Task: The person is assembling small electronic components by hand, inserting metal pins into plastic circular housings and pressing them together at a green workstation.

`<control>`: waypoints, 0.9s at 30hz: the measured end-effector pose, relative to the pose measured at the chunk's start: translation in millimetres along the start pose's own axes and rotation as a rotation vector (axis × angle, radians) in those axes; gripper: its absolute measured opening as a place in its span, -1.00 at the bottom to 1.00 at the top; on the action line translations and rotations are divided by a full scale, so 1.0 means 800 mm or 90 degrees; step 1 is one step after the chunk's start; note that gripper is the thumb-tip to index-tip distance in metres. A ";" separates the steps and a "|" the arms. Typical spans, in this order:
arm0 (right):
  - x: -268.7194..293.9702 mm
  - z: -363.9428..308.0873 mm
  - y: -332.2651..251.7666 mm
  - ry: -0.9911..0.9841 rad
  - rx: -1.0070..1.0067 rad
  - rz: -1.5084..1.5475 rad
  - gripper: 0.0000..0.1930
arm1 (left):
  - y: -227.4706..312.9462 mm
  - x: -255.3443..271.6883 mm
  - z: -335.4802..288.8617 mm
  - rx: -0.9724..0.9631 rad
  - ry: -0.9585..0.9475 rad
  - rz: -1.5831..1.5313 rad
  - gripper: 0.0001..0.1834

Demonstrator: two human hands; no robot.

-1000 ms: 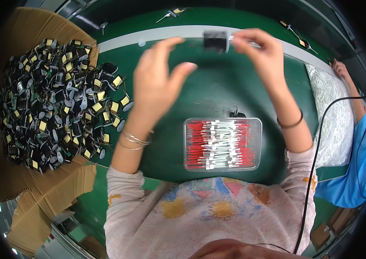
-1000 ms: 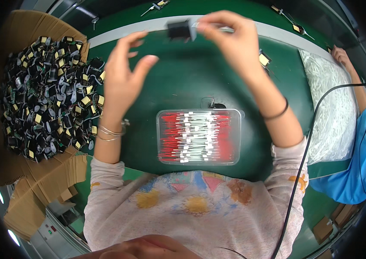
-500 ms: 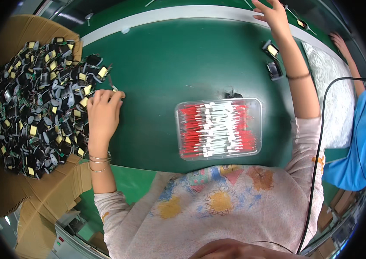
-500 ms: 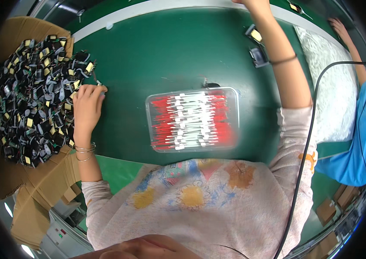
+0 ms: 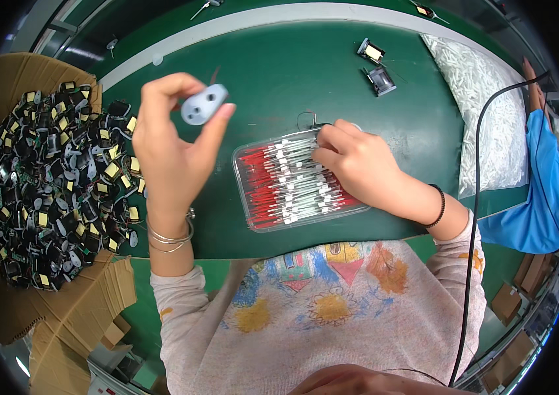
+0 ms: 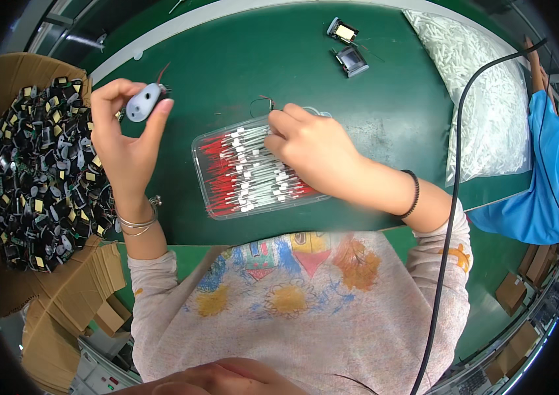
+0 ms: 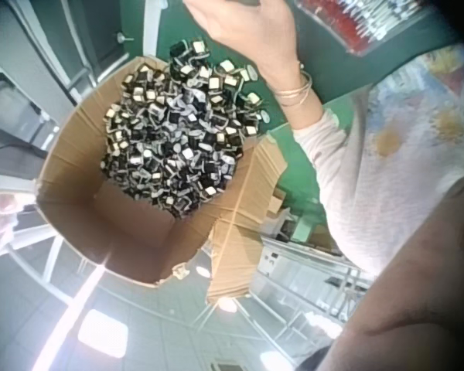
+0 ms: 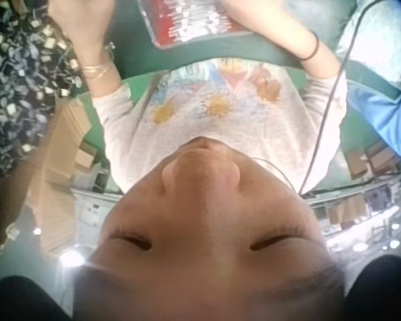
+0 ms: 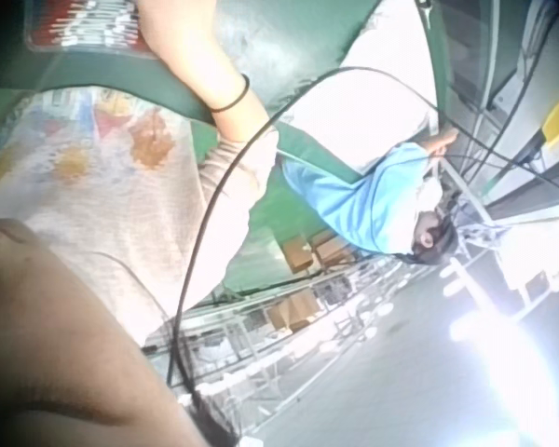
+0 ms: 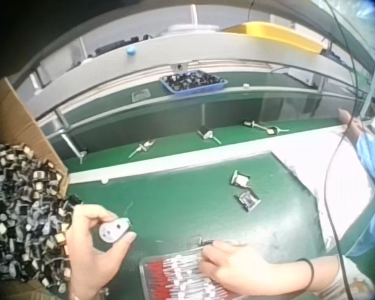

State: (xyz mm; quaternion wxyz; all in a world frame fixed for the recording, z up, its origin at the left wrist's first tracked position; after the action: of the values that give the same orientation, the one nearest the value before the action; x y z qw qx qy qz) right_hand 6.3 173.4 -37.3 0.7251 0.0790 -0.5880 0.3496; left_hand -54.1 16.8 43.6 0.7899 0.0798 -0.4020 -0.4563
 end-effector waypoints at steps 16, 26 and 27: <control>0.006 0.014 -0.029 -0.028 0.142 -0.189 -0.90 | 0.035 -0.024 0.019 -0.072 -0.098 -0.090 -0.65; 0.062 0.044 0.014 -0.093 -0.069 0.490 -0.75 | 0.025 -0.007 0.016 0.102 -0.112 -0.415 -0.54; 0.060 0.044 0.021 -0.051 -0.111 0.659 -0.76 | 0.024 -0.007 0.015 0.138 -0.117 -0.449 -0.54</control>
State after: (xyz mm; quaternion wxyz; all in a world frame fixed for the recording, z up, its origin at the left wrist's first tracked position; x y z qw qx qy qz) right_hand -28.9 186.9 11.8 0.4384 -0.2694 -0.6042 0.6085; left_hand -51.5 35.4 57.9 0.5318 0.2552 -0.4645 -0.6605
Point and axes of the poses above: each hand's wrist, its own z-axis towards the middle knuckle, its own x-axis out of the back of the hand, y = z × x, the point moved 9 cm from there along z, towards the middle knuckle, and after that the axes turned 3 degrees about y, right-handed, at the moved point
